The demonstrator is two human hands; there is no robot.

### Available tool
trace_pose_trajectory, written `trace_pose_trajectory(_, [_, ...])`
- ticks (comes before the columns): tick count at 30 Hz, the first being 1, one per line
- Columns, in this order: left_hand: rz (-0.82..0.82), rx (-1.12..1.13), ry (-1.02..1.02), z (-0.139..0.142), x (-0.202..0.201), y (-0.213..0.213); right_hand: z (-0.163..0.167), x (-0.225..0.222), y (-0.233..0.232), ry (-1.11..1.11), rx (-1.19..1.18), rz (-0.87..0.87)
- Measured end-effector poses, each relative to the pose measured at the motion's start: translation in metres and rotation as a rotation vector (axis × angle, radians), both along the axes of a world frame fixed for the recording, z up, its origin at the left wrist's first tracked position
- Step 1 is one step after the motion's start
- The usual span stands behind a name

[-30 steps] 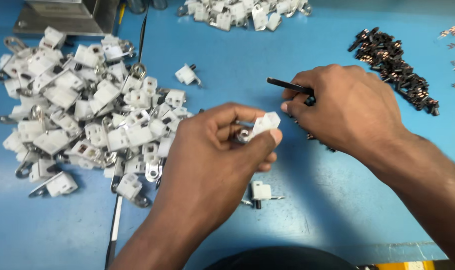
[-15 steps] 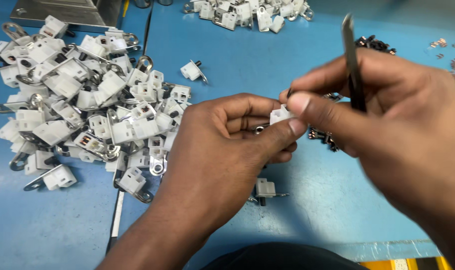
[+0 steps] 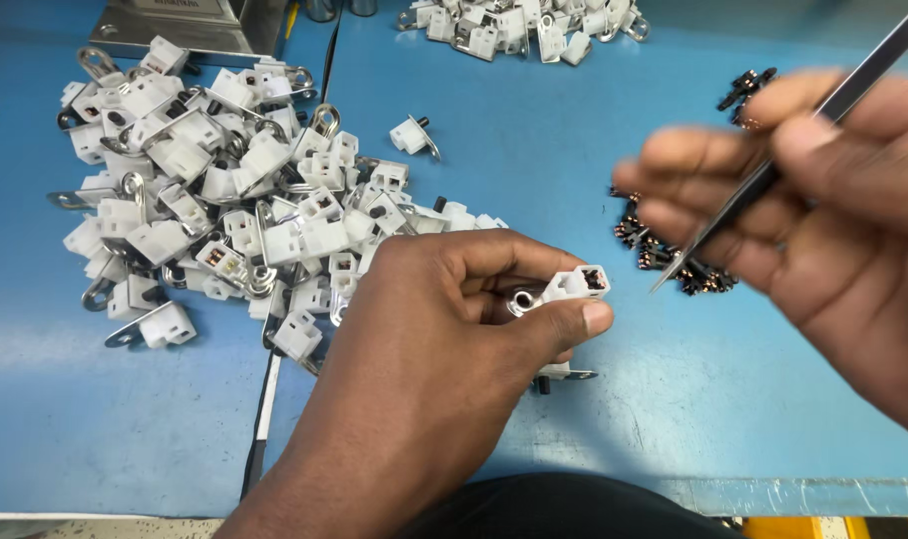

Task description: The person repeatedly picks white plastic housings and small copper-colored metal pieces from piles on a blue workbench. Using tweezers, they insert the metal pieces into the housings and place the assembled units back on the table. The process is continuous and repetitive throughout the clip.

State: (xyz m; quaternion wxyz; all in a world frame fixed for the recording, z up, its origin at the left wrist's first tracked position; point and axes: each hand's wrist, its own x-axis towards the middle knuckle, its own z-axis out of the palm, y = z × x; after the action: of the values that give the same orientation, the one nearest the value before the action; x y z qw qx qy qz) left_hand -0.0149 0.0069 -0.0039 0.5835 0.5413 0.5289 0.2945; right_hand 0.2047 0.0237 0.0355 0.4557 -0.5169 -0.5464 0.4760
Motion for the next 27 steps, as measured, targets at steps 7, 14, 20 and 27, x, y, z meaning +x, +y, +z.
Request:
trace_pose_trajectory(7, [-0.042, 0.022, 0.095, 0.014, 0.006, 0.004, -0.001, -0.013, -0.004, -0.14, 0.192, 0.109])
trace_pose_trajectory(14, [-0.007, 0.124, -0.019, 0.003, 0.013, 0.001, 0.011, -0.066, -0.021, -0.442, 0.411, 0.07])
trace_pose_trajectory(20, [0.236, 0.17, 0.384, 0.001, -0.019, 0.017, -0.029, -0.013, 0.044, 0.089, 0.066, -0.245])
trace_pose_trajectory(27, [0.325, 0.942, 0.891, -0.004, -0.067, 0.044, -0.092, -0.011, 0.198, -0.954, 0.308, -0.033])
